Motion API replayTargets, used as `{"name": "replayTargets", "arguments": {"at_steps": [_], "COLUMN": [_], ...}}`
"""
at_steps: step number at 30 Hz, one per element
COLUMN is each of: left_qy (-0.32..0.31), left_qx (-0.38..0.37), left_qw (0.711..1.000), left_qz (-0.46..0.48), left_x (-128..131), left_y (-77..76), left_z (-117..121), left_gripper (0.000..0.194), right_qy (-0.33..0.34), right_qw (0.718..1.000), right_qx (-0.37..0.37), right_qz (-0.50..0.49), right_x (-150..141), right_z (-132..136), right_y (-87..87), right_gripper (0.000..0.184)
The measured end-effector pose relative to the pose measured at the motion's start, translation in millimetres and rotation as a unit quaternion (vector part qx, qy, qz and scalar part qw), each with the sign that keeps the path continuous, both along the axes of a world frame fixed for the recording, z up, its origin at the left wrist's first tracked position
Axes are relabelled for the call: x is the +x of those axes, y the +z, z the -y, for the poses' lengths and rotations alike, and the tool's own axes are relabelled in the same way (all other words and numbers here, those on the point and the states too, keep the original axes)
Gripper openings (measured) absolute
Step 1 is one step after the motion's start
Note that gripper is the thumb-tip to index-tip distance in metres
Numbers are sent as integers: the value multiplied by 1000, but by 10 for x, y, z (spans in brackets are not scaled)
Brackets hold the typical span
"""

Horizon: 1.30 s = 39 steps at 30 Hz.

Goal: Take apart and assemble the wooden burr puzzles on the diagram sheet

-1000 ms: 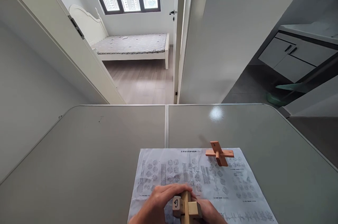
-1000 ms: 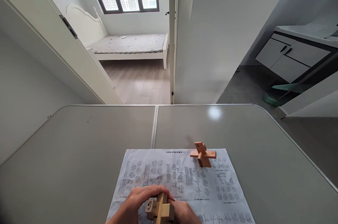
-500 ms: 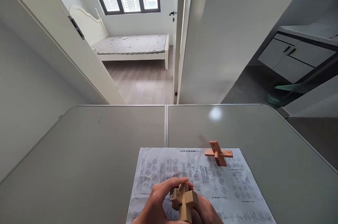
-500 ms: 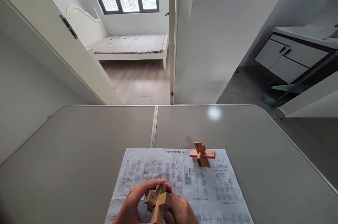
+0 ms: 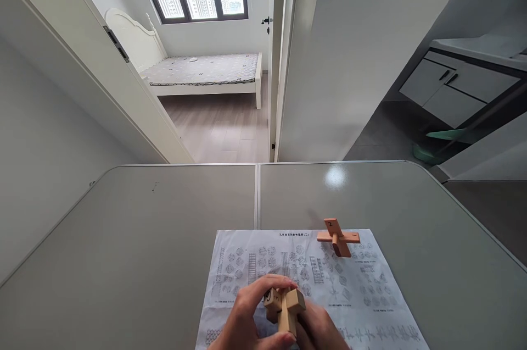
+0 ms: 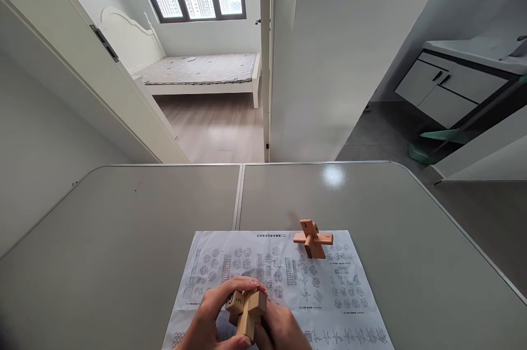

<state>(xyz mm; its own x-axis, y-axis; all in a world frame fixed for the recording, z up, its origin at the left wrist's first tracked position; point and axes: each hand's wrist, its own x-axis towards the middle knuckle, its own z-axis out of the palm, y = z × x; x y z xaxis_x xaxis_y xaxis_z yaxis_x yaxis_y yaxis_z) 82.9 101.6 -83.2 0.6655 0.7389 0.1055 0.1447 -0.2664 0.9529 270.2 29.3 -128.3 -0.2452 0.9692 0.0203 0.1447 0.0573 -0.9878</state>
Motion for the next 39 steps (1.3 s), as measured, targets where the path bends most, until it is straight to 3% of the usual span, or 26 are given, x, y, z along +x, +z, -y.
{"name": "replayTargets", "arguments": {"at_steps": [7, 12, 16, 20, 25, 29, 31, 36, 39], "left_qy": [11, 0, -15, -40, -52, -70, -81, -61, -58], "left_qx": [2, 10, -11, -74, -23, 22, 21, 17, 13], "left_qw": [1000, 997, 996, 996, 998, 996, 995, 996, 995], "left_qz": [4, 76, 84, 41, -6, 41, 64, 66, 79], "left_x": [11, 65, 41, -21, -41, 3, 36, 90, 78], "left_y": [-22, -59, -135, -192, -261, -308, -286, -221, -239], "left_z": [11, -10, -19, 1, 27, 20, 10, 14, 38], "left_gripper": [56, 57, 68, 94, 91, 97, 93, 50, 47], "right_qy": [-31, -63, -61, -25, 16, 1, 6, 2, -11], "right_qw": [999, 997, 997, 999, 994, 997, 998, 999, 1000], "right_qx": [0, 26, 40, -20, -107, -78, -55, -11, 6], "right_qz": [8, 19, 33, 14, -16, -7, 13, 33, 26], "right_x": [-42, -60, -65, -60, -37, -45, -61, -74, -74], "right_z": [43, 85, 95, 72, 50, 69, 82, 80, 55], "right_y": [-45, -115, -171, -222, -305, -412, -471, -542, -524], "right_gripper": [63, 61, 52, 32, 16, 14, 14, 21, 19]}}
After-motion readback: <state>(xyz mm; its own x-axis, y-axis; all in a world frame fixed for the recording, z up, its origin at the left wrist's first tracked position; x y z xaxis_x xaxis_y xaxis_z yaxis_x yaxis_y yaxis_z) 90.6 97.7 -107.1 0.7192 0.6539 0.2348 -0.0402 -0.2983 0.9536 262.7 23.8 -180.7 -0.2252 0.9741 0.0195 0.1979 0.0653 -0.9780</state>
